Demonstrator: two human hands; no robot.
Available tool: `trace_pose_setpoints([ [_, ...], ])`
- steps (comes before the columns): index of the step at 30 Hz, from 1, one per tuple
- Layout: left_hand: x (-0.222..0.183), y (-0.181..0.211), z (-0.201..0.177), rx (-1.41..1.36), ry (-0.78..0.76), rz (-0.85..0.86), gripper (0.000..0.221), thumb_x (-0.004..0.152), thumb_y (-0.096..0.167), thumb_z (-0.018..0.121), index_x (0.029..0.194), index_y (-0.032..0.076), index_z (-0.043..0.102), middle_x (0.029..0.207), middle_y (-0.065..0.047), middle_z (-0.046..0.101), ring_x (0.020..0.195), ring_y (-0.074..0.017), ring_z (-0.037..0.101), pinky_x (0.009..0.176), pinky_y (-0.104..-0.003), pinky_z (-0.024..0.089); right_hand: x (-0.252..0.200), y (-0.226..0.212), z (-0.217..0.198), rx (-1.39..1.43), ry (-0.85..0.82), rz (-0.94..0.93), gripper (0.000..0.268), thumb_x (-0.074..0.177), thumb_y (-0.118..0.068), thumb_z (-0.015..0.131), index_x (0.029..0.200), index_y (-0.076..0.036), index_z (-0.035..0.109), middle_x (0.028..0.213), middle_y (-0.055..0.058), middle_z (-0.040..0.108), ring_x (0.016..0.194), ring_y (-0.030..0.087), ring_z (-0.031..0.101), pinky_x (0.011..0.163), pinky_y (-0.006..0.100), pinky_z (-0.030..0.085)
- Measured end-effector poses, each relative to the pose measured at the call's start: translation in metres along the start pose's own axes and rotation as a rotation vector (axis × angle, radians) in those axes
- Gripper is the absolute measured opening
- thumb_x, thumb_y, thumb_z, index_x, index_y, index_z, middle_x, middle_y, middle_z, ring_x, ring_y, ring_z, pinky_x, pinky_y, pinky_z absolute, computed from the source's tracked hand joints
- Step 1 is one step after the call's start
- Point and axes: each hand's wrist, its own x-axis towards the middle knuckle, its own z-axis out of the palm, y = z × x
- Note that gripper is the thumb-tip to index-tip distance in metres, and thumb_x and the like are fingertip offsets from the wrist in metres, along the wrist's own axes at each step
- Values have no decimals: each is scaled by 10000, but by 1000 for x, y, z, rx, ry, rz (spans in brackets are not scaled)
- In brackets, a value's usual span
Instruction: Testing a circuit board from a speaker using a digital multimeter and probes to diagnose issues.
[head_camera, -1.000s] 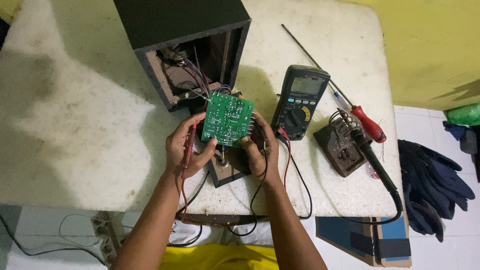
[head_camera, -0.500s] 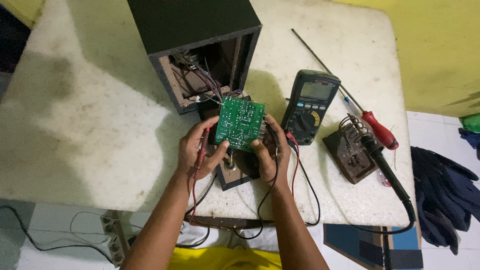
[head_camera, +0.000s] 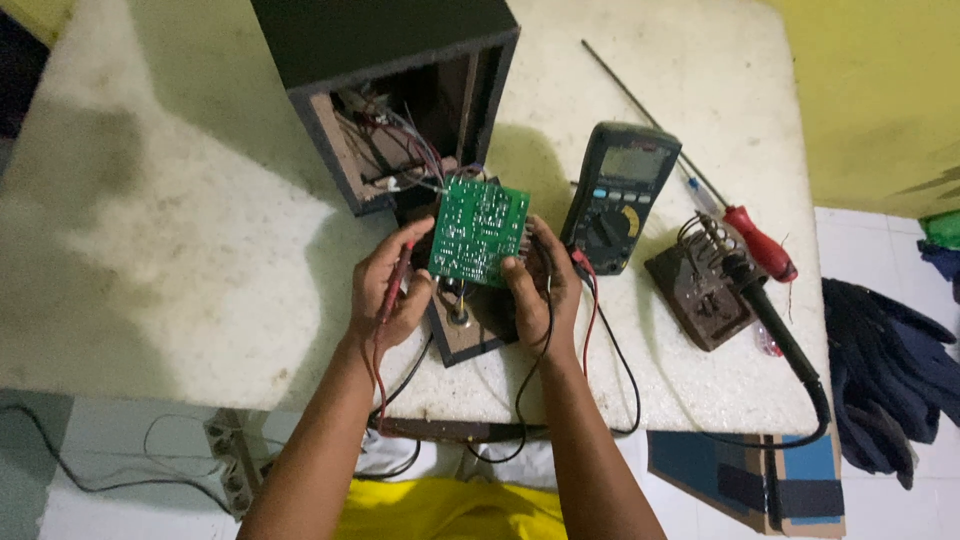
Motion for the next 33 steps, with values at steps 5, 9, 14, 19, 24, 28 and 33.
trace_pose_setpoints([
  [5,2,21,3,-41,-20,3,654,772,-90,677,1415,-32,574,1401,-246,622,1358,-345,555,1126,-492,438,3,-11,2,30,59,21,721,917,-99,738,1510,95,377,1475,313,504,1384,392,498,1022,434,532],
  [9,9,39,4,-55,-13,44,580,802,-106,708,1367,-72,582,1406,-264,619,1361,-359,561,1121,-478,460,4,-7,0,44,81,32,699,945,-125,724,1530,51,383,1541,288,448,1435,398,425,1061,455,507],
  [14,5,34,8,-55,34,48,395,873,-31,766,1253,-58,662,1317,-241,681,1269,-340,641,1060,-452,524,2,-31,9,170,61,104,668,1003,-312,605,1537,12,367,1326,261,579,1017,327,678,696,363,651],
  [19,-1,17,2,-20,132,83,299,913,31,789,1181,-52,686,1216,-231,721,1166,-312,705,1000,-414,564,2,-10,1,262,44,129,676,1008,-472,517,1490,-3,448,1291,251,654,761,269,759,550,305,660],
  [24,7,29,9,31,274,38,251,920,72,818,1113,-46,711,1013,-191,752,983,-246,748,878,-380,610,2,-17,5,155,-7,46,676,828,20,540,1498,17,456,1272,258,640,697,278,726,562,344,648],
  [28,25,36,16,43,319,1,253,895,110,868,1071,-7,729,953,-154,749,914,-185,733,829,-347,606,2,7,-2,128,7,-4,637,919,-27,615,1523,22,418,1266,245,620,661,248,699,529,328,629],
  [33,57,57,19,44,274,-25,262,925,167,851,1081,7,715,932,-148,727,860,-177,701,806,-342,604,2,-2,3,-53,89,-33,514,977,-166,656,1429,47,535,1130,197,638,828,231,651,635,341,594],
])
